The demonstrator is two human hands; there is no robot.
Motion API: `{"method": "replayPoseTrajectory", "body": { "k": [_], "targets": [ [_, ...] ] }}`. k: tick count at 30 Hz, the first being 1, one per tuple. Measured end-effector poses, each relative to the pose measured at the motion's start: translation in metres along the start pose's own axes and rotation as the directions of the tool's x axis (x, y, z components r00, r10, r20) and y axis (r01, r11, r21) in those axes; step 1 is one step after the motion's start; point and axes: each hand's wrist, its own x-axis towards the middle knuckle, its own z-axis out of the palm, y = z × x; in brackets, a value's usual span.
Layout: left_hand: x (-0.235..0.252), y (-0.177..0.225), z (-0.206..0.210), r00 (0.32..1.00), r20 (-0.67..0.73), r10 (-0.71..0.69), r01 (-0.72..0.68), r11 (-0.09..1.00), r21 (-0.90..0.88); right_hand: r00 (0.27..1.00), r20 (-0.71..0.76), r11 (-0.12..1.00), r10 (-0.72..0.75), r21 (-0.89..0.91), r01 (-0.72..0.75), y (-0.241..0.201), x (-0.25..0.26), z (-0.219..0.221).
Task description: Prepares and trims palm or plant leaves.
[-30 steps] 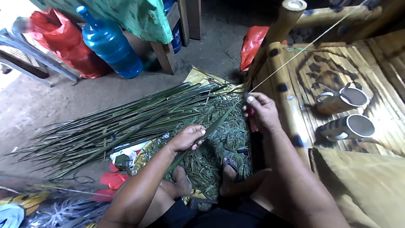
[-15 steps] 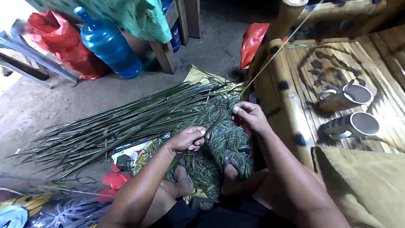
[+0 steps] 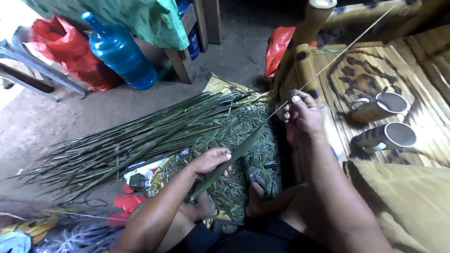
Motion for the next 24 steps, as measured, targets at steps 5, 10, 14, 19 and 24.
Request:
{"method": "replayPoseTrajectory", "body": {
  "k": [5, 10, 14, 19, 24],
  "targets": [
    [0.008, 0.007, 0.005, 0.986, -0.153, 0.070, -0.084, 0.993, -0.083, 0.949, 0.303, 0.990, 0.083, -0.133, -0.044, 0.019, -0.019, 0.019],
    [0.017, 0.014, 0.007, 0.973, -0.204, 0.103, -0.138, 0.977, -0.163, 0.796, 0.587, 0.988, 0.147, -0.126, -0.089, 0.038, -0.040, 0.045],
    [0.018, 0.017, 0.007, 0.980, -0.163, 0.112, -0.143, 0.971, -0.192, 0.716, 0.691, 0.992, 0.101, -0.125, -0.018, 0.047, -0.045, 0.047],
    [0.012, 0.016, 0.005, 0.987, -0.097, 0.125, -0.144, 0.965, -0.220, 0.818, 0.575, 0.987, -0.001, -0.133, 0.095, 0.039, -0.029, 0.036],
    [0.004, 0.015, 0.004, 0.990, -0.082, 0.116, -0.130, 0.975, -0.181, 0.871, 0.484, 0.981, -0.088, -0.111, 0.161, 0.031, -0.010, 0.019]
  ]
}}
